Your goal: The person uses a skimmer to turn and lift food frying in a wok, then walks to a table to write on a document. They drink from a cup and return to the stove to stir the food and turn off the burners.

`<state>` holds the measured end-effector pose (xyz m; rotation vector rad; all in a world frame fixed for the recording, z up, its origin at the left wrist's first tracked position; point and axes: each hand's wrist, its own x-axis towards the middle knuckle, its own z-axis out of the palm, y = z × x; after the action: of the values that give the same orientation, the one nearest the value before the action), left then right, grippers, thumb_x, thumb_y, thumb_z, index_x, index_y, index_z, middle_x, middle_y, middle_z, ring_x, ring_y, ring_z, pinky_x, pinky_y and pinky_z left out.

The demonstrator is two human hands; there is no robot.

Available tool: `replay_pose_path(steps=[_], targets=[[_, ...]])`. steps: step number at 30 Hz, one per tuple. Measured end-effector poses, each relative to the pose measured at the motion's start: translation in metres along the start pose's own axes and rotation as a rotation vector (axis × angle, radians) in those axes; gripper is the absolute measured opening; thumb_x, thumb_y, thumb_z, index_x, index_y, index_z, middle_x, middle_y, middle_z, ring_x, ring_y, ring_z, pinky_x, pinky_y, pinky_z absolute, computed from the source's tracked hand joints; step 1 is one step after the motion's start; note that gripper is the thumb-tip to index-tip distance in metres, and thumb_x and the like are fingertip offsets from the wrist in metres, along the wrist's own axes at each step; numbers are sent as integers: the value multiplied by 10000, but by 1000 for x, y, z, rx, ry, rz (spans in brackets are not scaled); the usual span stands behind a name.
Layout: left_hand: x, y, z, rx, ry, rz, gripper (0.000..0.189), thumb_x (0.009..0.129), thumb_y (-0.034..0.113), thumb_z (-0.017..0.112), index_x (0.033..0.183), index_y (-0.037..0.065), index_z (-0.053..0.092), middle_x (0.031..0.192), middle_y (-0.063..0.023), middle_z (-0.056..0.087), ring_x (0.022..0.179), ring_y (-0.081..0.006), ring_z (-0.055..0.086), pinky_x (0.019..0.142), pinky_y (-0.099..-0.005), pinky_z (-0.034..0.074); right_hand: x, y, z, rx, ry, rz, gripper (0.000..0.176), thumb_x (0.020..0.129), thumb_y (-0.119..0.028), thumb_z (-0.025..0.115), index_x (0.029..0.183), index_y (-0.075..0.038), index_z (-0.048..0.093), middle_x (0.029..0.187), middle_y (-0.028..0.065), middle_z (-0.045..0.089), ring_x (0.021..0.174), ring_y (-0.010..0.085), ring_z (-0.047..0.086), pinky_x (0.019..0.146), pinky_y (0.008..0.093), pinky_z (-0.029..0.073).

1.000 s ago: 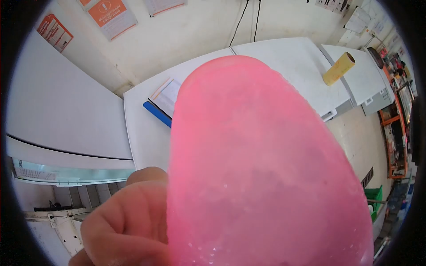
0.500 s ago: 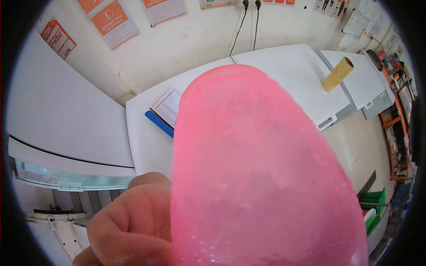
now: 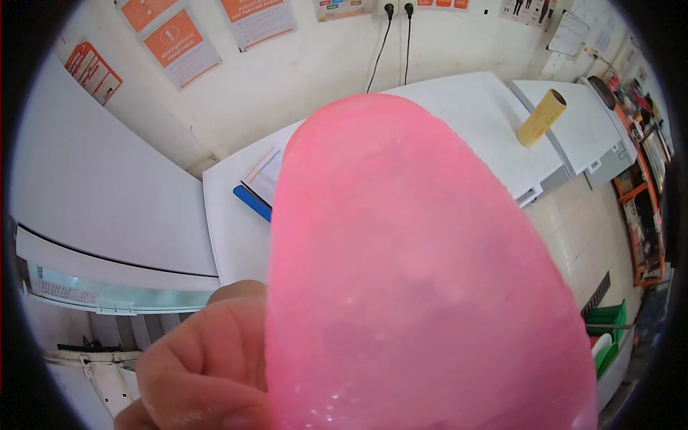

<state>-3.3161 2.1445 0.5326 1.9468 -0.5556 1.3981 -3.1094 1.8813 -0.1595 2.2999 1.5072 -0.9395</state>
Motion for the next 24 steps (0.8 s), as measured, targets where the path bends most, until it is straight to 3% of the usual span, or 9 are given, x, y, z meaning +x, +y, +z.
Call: replay_pose_path(steps=[3,10,13,16,17,20,24], targets=[[1,0,1,-5,-6,9,817,547,42,802,1165,46,267,1151,-162,504,1006,-225,509,847,-336,447,-17,-9,-26,462,-69,263,289,754,-278,483,693,-55,658,759,145,641,772,294,621,721,400,495],[2,-3,3,-12,-13,13,814,546,35,800,1159,46,264,1152,-161,505,1001,-224,510,844,-335,447,-19,-13,-24,451,-48,319,292,751,-275,481,695,-50,659,794,151,638,786,305,614,740,408,488],[0,-6,3,-19,-18,3,812,546,32,799,1156,47,263,1152,-161,506,999,-224,510,842,-335,447,-16,-9,-16,371,-54,263,289,753,-275,480,711,-54,663,800,152,636,799,297,614,741,409,488],[-2,-12,3,-24,-19,-17,811,546,29,798,1154,47,262,1152,-161,506,997,-224,511,841,-335,447,-11,1,10,-13,63,-106,263,750,-240,479,714,-57,663,788,148,638,792,278,618,736,397,493],[-3,-13,4,-27,-18,-21,811,545,28,798,1153,47,261,1152,-161,507,997,-224,511,841,-334,447,-5,-1,16,116,-46,117,218,741,-211,500,715,-64,658,803,138,642,793,279,619,720,401,500],[-7,-16,6,-34,-9,-40,810,545,25,797,1151,47,260,1152,-160,507,995,-223,511,839,-334,447,-28,-14,-26,465,-156,306,187,742,-199,518,721,-69,650,849,137,640,810,305,617,714,415,506],[-6,-15,9,-29,-3,-45,808,544,21,796,1147,48,258,1152,-160,508,992,-223,512,838,-334,447,-13,-3,-1,151,-162,60,134,719,-178,557,761,-88,648,879,142,630,834,331,610,720,423,509]])
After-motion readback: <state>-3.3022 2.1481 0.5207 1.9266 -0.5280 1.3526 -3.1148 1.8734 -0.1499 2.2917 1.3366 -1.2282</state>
